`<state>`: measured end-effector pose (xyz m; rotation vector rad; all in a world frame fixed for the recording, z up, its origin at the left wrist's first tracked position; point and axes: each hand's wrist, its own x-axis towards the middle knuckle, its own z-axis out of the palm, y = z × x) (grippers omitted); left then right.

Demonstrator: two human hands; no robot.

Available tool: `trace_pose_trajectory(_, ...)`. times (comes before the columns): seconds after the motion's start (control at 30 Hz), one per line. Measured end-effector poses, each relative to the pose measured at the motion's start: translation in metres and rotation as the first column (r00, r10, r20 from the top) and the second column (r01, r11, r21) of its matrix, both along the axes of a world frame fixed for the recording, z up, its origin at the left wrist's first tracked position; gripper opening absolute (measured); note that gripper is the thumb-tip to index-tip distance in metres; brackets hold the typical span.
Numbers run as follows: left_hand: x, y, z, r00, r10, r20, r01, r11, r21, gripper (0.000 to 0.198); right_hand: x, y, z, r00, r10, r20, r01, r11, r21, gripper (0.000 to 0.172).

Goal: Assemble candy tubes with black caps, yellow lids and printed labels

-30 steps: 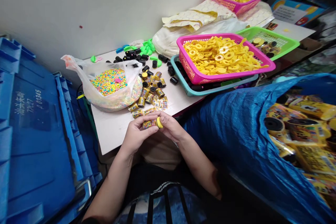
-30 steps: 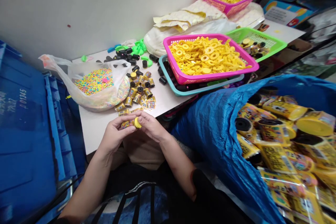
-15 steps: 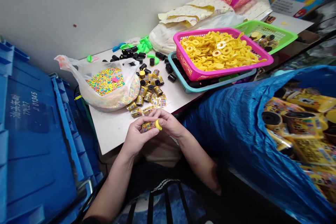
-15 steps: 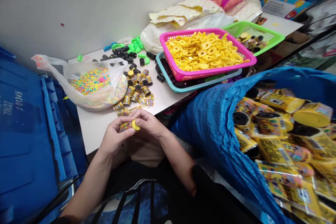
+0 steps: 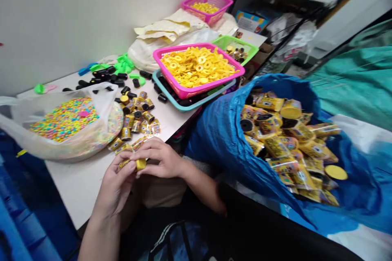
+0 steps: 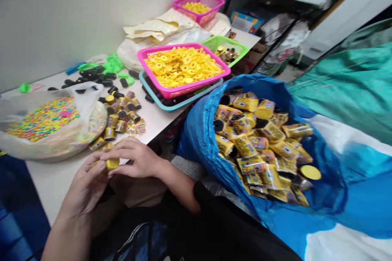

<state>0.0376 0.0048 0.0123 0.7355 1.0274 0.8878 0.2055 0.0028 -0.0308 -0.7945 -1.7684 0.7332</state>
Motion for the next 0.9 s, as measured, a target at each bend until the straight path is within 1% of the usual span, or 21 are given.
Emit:
trace_pose_trajectory(0.07,-0.003,0.003,0.001,0.999,-0.03,-0.019,0.03,0.999,-0.036,0.041,0.002,0.001,-0.002,0.998,-0.01,0.067,0.009,1.0,0.015,0.028)
trace_pose_trajectory(0.13,-0.005,0.004,0.002,0.996,-0.071,-0.052,0.068,0.996,-0.052,0.044,0.006,0.0,0.0,0.995,0.033,0.096,-0.032,0.999,-0.019,0.027)
trace_pose_trajectory(0.2,-0.006,0.003,0.005,0.994,-0.091,-0.069,0.089,0.996,-0.031,0.044,0.008,-0.003,0.004,0.993,0.112,0.043,-0.108,0.99,-0.088,0.038)
trace_pose_trajectory(0.27,-0.005,-0.001,0.008,0.995,-0.079,-0.059,0.081,0.996,0.031,0.042,0.008,-0.005,0.007,0.98,0.165,-0.115,-0.185,0.964,-0.192,0.056)
trace_pose_trajectory(0.3,-0.004,-0.003,0.009,0.996,-0.069,-0.05,0.072,0.995,0.069,0.044,0.007,-0.006,0.008,0.961,0.147,-0.236,-0.208,0.943,-0.258,0.059)
trace_pose_trajectory(0.33,-0.003,-0.005,0.01,0.996,-0.071,-0.048,0.076,0.992,0.1,0.047,0.006,-0.007,0.008,0.928,0.112,-0.356,-0.238,0.912,-0.335,0.06)
trace_pose_trajectory(0.37,-0.002,-0.007,0.011,0.996,-0.078,-0.049,0.083,0.99,0.111,0.045,0.004,-0.007,0.008,0.884,0.067,-0.463,-0.279,0.87,-0.406,0.058)
trace_pose_trajectory(0.4,-0.002,-0.008,0.011,0.995,-0.091,-0.045,0.096,0.99,0.107,0.039,0.002,-0.007,0.008,0.839,0.028,-0.543,-0.328,0.823,-0.464,0.055)
trace_pose_trajectory(0.43,-0.001,-0.01,0.012,0.991,-0.121,-0.051,0.126,0.987,0.102,0.035,0.0,-0.008,0.008,0.806,0.013,-0.592,-0.382,0.776,-0.503,0.052)
trace_pose_trajectory(0.47,-0.001,-0.011,0.012,0.989,-0.133,-0.061,0.139,0.984,0.111,0.034,-0.002,-0.008,0.008,0.786,0.02,-0.618,-0.427,0.74,-0.52,0.05)
trace_pose_trajectory(0.5,-0.001,-0.012,0.012,0.988,-0.136,-0.073,0.145,0.981,0.129,0.034,-0.003,-0.008,0.009,0.777,0.038,-0.629,-0.458,0.719,-0.523,0.047)
trace_pose_trajectory(0.53,-0.001,-0.012,0.012,0.988,-0.13,-0.086,0.142,0.978,0.153,0.038,-0.003,-0.008,0.009,0.774,0.053,-0.631,-0.473,0.71,-0.521,0.045)
trace_pose_trajectory(0.6,-0.002,-0.013,0.011,0.989,-0.111,-0.096,0.127,0.974,0.188,0.041,-0.003,-0.008,0.01,0.774,0.066,-0.63,-0.474,0.719,-0.508,0.043)
trace_pose_trajectory(0.67,-0.003,-0.012,0.01,0.99,-0.118,-0.081,0.131,0.976,0.177,0.037,-0.002,-0.008,0.009,0.767,0.064,-0.638,-0.476,0.724,-0.499,0.042)
trace_pose_trajectory(0.73,-0.003,-0.012,0.009,0.989,-0.125,-0.076,0.135,0.978,0.16,0.032,-0.002,-0.008,0.007,0.755,0.075,-0.652,-0.5,0.709,-0.497,0.043)
trace_pose_trajectory(0.77,-0.003,-0.012,0.008,0.989,-0.124,-0.082,0.136,0.977,0.162,0.033,-0.003,-0.007,0.007,0.744,0.079,-0.664,-0.517,0.696,-0.498,0.045)
trace_pose_trajectory(0.83,-0.002,-0.012,0.008,0.987,-0.117,-0.114,0.137,0.971,0.195,0.035,-0.004,-0.007,0.005,0.718,0.086,-0.69,-0.547,0.683,-0.484,0.044)
trace_pose_trajectory(0.9,-0.001,-0.013,0.01,0.978,-0.118,-0.171,0.157,0.959,0.237,0.033,-0.006,-0.008,0.004,0.695,0.091,-0.713,-0.557,0.696,-0.454,0.039)
